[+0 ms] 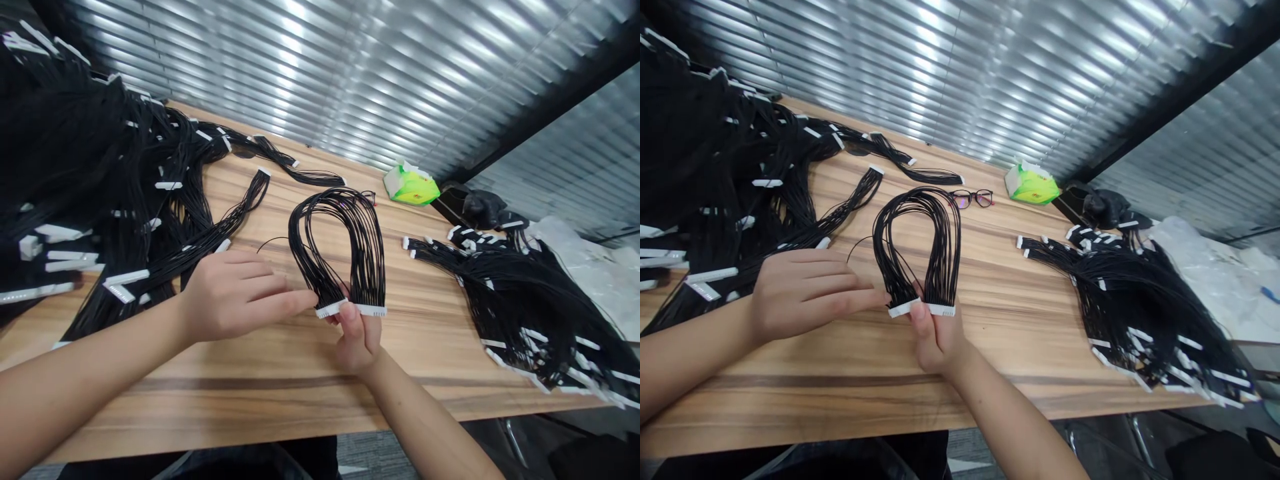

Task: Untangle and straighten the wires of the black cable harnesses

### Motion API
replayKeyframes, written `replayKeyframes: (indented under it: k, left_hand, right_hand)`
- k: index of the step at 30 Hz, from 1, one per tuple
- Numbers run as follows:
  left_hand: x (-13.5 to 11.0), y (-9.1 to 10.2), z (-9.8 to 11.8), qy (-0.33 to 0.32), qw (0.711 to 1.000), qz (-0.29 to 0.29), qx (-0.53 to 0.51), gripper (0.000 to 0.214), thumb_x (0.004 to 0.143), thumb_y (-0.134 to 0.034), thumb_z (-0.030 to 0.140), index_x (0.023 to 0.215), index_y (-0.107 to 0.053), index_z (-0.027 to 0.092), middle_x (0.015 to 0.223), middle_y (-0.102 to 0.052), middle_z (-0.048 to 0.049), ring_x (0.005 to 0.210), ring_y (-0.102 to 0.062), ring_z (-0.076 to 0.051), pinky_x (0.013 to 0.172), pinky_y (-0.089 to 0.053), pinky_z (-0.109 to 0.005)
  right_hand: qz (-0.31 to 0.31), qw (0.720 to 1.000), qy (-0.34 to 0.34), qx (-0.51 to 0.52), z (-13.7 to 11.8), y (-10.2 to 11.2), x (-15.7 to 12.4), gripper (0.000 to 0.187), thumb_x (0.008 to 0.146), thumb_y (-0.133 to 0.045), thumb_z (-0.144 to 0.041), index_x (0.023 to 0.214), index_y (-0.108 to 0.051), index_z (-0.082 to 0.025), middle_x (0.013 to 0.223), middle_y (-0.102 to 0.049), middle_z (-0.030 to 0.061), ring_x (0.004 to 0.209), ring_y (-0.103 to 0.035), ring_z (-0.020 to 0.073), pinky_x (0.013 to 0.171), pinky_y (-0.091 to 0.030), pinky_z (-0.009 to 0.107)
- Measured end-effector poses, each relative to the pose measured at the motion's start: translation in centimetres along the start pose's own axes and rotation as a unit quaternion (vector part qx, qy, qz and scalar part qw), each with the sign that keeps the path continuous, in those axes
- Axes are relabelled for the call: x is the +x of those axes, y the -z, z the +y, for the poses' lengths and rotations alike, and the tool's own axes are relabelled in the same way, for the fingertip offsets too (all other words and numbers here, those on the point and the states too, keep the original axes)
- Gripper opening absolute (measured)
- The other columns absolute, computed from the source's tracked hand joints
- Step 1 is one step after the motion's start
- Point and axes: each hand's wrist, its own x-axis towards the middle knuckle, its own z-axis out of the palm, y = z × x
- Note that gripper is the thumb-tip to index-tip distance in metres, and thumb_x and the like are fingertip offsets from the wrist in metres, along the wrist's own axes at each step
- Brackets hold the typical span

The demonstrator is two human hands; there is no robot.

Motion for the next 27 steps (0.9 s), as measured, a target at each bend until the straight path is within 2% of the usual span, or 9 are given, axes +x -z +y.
replayKeyframes:
  k: [3,7,11,14,17,19,22,24,27]
  left_hand:
    - [0.5,0.2,0.0,-0.016,1.0,0.001,0.011,0.019,0.098,-0.05,0.016,0.105,-0.066,0.025,0.077,-0.075,0.0066,0.062,-0.062,-0.009,0.06,-0.045,-0.025]
    - [1.4,0.4,-0.3,-0.051,0.998,-0.013,0.015,0.021,0.099,-0.046,0.017,0.098,-0.066,0.025,0.078,-0.075,0.0067,0.063,-0.061,-0.008,0.066,-0.047,-0.025]
    - [1.9,0.6,-0.6,-0.079,0.995,-0.054,0.042,0.017,0.098,-0.049,0.024,0.087,-0.062,0.021,0.076,-0.071,0.0045,0.064,-0.059,-0.01,0.067,-0.048,-0.027]
    - [1.7,1.1,-1.0,-0.067,0.995,-0.015,0.069,0.026,0.094,-0.057,0.03,0.07,-0.053,0.021,0.065,-0.064,0.0053,0.061,-0.056,-0.011,0.064,-0.046,-0.029]
    - [1.7,1.7,-1.6,-0.042,0.998,0.001,0.046,0.035,0.09,-0.066,0.025,0.064,-0.043,0.022,0.056,-0.057,0.007,0.055,-0.051,-0.009,0.059,-0.046,-0.026]
    - [1.7,1.7,-1.8,0.002,0.999,0.01,0.034,0.032,0.088,-0.07,0.023,0.068,-0.044,0.022,0.061,-0.063,0.0066,0.057,-0.054,-0.009,0.059,-0.046,-0.025]
    - [1.8,1.0,-1.7,0.054,0.996,0.02,0.062,0.014,0.089,-0.07,0.029,0.09,-0.059,0.021,0.081,-0.074,0.0033,0.067,-0.064,-0.011,0.064,-0.048,-0.028]
    - [1.7,0.5,-1.3,0.046,0.997,-0.004,0.067,0.018,0.092,-0.067,0.034,0.105,-0.062,0.022,0.092,-0.077,0.0024,0.074,-0.067,-0.012,0.069,-0.049,-0.028]
    - [1.4,0.2,-0.6,0.025,0.999,-0.021,0.033,0.018,0.096,-0.062,0.034,0.11,-0.064,0.023,0.098,-0.078,0.0025,0.079,-0.069,-0.011,0.074,-0.049,-0.027]
  right_hand:
    - [-0.019,0.999,0.014,0.028,-0.8,-0.3,0.4,0.029,0.098,-0.047,-0.044,0.085,-0.061,-0.023,0.068,-0.048,0.0004,0.055,-0.04,0.0153,0.05,-0.037,0.031]
    - [-0.018,1.0,0.002,0.011,-1.1,-0.6,0.2,0.036,0.098,-0.045,-0.048,0.077,-0.06,-0.023,0.066,-0.049,0.0013,0.055,-0.04,0.0162,0.05,-0.036,0.032]
    - [0.019,1.0,-0.018,-0.013,-0.9,-0.9,-0.3,0.039,0.096,-0.048,-0.054,0.073,-0.06,-0.024,0.067,-0.049,0.0019,0.055,-0.04,0.0164,0.047,-0.035,0.031]
    - [0.064,0.998,-0.019,0.021,-1.5,-1.1,0.3,0.033,0.094,-0.054,-0.053,0.078,-0.058,-0.024,0.065,-0.046,-0.0009,0.053,-0.039,0.0143,0.044,-0.032,0.028]
    - [0.142,0.988,-0.015,0.059,-2.6,-0.8,1.8,0.034,0.091,-0.057,-0.056,0.078,-0.053,-0.024,0.062,-0.041,-0.0032,0.051,-0.037,0.0128,0.042,-0.03,0.026]
    - [0.176,0.982,-0.012,0.069,-3.1,-0.6,2.5,0.037,0.09,-0.059,-0.057,0.074,-0.051,-0.024,0.061,-0.039,-0.0038,0.05,-0.036,0.0122,0.042,-0.03,0.025]
    - [0.167,0.983,-0.016,0.075,-3.1,-0.4,2.6,0.041,0.088,-0.06,-0.059,0.069,-0.05,-0.024,0.059,-0.04,-0.0033,0.05,-0.038,0.0125,0.042,-0.033,0.026]
    - [0.145,0.987,-0.017,0.07,-2.7,-0.6,2.2,0.04,0.088,-0.059,-0.06,0.072,-0.053,-0.024,0.061,-0.043,-0.0023,0.052,-0.04,0.0132,0.042,-0.034,0.027]
    - [0.116,0.992,-0.009,0.049,-2.0,-1.0,1.4,0.038,0.092,-0.054,-0.059,0.081,-0.059,-0.023,0.067,-0.048,-0.0003,0.053,-0.042,0.0139,0.043,-0.035,0.027]
